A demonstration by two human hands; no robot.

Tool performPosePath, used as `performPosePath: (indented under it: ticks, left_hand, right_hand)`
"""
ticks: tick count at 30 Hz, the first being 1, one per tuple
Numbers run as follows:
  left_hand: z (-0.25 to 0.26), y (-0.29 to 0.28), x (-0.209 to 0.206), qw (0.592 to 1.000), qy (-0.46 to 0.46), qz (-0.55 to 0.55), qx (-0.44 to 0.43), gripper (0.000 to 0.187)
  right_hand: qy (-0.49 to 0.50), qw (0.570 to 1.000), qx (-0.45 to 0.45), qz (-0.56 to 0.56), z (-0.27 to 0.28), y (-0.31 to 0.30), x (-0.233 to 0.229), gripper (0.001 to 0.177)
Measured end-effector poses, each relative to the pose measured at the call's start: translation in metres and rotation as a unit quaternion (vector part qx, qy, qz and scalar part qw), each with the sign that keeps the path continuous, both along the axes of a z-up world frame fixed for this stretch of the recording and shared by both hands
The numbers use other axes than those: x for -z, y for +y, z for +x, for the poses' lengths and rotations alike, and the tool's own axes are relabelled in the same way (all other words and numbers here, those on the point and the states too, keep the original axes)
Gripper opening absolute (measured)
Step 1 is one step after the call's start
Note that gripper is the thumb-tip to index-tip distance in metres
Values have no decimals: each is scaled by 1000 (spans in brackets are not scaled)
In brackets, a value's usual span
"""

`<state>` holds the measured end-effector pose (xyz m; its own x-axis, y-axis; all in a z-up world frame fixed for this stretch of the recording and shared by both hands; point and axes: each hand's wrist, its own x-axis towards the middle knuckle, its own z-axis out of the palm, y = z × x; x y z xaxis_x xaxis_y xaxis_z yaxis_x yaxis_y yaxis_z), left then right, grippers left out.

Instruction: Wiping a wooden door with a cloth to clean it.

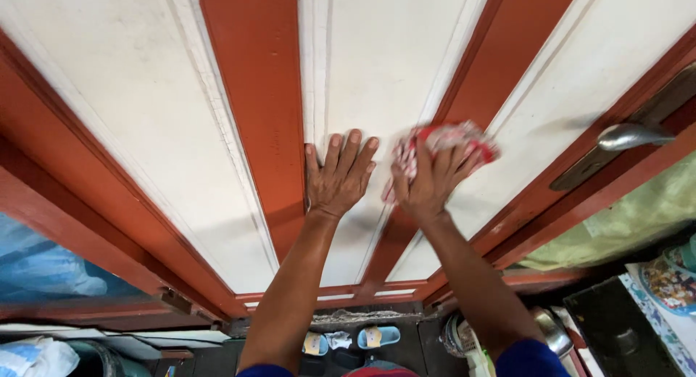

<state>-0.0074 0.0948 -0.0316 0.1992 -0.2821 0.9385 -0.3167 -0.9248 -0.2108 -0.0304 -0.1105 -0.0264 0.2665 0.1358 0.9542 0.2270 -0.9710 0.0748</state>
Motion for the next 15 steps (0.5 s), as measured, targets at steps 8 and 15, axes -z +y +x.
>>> performPosePath:
  ticks: [8,15]
  left_hand:
    - [2,-1,1,1000,0,-4,-1,65]
    - [6,-2,7,1000,6,-8,-5,67]
  right_hand:
    - [-26,998,61,-2,18,3,-133,69]
    - [24,992,120,5,3,21,-234,72]
